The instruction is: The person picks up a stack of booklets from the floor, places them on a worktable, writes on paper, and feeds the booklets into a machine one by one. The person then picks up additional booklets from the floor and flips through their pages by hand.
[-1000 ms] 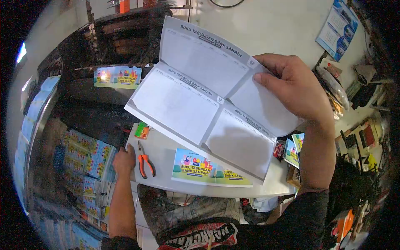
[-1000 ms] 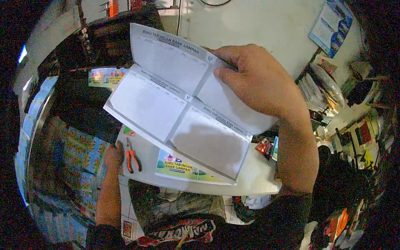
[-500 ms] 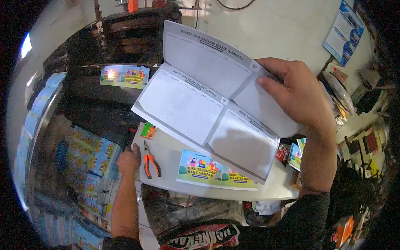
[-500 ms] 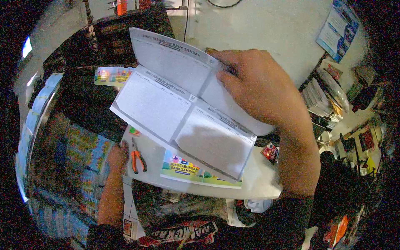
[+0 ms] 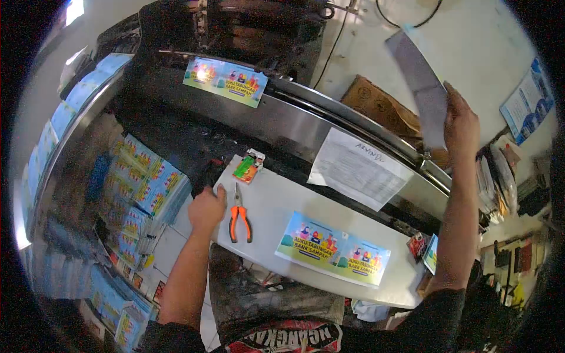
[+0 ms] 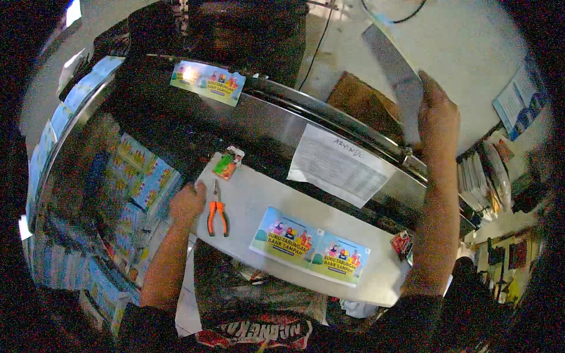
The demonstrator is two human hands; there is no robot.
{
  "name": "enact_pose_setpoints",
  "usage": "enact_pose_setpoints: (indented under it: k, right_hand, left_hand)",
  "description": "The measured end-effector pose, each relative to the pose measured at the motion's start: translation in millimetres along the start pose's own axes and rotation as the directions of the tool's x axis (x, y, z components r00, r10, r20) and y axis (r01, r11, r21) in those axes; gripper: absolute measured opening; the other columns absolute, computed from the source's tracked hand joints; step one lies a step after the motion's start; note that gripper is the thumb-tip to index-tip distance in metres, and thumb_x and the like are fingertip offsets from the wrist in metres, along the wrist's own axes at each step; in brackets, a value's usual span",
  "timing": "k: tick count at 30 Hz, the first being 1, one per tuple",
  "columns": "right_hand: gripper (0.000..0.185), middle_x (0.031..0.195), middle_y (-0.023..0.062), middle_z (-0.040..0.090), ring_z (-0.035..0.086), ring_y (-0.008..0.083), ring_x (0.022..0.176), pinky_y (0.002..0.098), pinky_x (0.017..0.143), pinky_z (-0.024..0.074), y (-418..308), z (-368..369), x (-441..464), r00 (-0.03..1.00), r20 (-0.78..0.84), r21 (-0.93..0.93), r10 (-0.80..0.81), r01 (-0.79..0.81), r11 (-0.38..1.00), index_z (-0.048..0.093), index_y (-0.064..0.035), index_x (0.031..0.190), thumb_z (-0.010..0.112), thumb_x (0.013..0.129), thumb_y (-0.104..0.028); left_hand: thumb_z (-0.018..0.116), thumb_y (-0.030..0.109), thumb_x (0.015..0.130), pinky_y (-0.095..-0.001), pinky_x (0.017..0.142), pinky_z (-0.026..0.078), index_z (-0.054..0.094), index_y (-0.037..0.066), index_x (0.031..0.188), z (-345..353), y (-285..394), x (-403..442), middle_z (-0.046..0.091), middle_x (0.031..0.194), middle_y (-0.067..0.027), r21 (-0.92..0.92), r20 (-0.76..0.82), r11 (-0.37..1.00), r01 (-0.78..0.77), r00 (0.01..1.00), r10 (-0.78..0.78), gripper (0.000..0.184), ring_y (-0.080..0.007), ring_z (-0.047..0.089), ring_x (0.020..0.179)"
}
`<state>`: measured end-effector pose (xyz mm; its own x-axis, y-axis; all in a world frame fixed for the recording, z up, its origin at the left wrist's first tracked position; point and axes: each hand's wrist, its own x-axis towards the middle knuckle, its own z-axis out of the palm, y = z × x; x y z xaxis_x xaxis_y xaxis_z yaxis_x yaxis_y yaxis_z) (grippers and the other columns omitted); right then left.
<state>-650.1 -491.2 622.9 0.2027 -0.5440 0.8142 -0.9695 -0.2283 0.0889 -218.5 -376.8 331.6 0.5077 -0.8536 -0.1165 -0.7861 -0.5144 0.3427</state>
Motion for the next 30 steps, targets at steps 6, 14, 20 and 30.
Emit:
enact_pose_setpoints:
  k: [6, 14, 20, 30]
  right_hand:
    - [0.041, 0.115, 0.0147, 0.065, 0.066, 0.0335, 0.097, 0.0449, 0.078, 0.054, -73.2, 115.6, -49.9, 0.888, 0.429, -0.085, -0.167, 0.224, 0.971, 0.059, -0.0098, 0.124, 0.053, 0.084, -0.005]
    - [0.028, 0.101, 0.0133, 0.067, 0.067, 0.033, 0.09, 0.045, 0.072, 0.0557, -126.7, 48.7, -127.0, 0.807, 0.515, 0.445, -0.288, 0.035, 0.895, 0.064, -0.0108, 0.109, 0.054, 0.083, -0.012]
    - [0.023, 0.084, 0.0071, 0.066, 0.062, 0.0306, 0.077, 0.0393, 0.073, 0.05, -169.0, -158.8, -119.9, 0.876, 0.156, 0.659, -0.456, 0.252, 0.709, 0.066, -0.0108, 0.09, 0.074, 0.072, -0.023]
    - [0.041, 0.115, 0.019, 0.063, 0.062, 0.0333, 0.103, 0.0429, 0.091, 0.0506, -133.8, -98.1, -166.9, 0.652, 0.59, 0.694, -0.476, -0.107, 0.712, 0.057, -0.0009, 0.119, 0.06, 0.085, -0.025]
  left_hand:
    - [0.039, 0.051, 0.094, -0.0501, 0.086, 0.05, 0.064, 0.002, 0.11, -7.0, 8.0, 0.3, 0.068, 0.097, -0.0267, -0.022, 0.036, 0.998, 0.066, 0.997, -0.065, 0.058, -0.0421, 0.066, 0.096]
    - [0.037, 0.052, 0.094, -0.0511, 0.086, 0.05, 0.064, 0.001, 0.11, 0.6, 4.9, -0.4, 0.067, 0.098, -0.0286, -0.014, 0.039, 0.999, 0.045, 0.998, -0.045, 0.06, -0.0422, 0.065, 0.096]
    - [0.035, 0.053, 0.094, -0.0516, 0.087, 0.049, 0.064, 0.0, 0.106, -0.3, 1.1, 1.2, 0.066, 0.1, -0.0295, 0.036, -0.028, 0.999, 0.034, 0.999, -0.033, 0.061, -0.0418, 0.064, 0.098]
    - [0.029, 0.057, 0.095, -0.0519, 0.093, 0.046, 0.062, 0.0, 0.114, 17.3, -5.9, 6.7, 0.062, 0.113, -0.0288, 0.097, -0.005, 0.994, -0.057, 0.998, 0.057, 0.068, -0.0449, 0.059, 0.108]
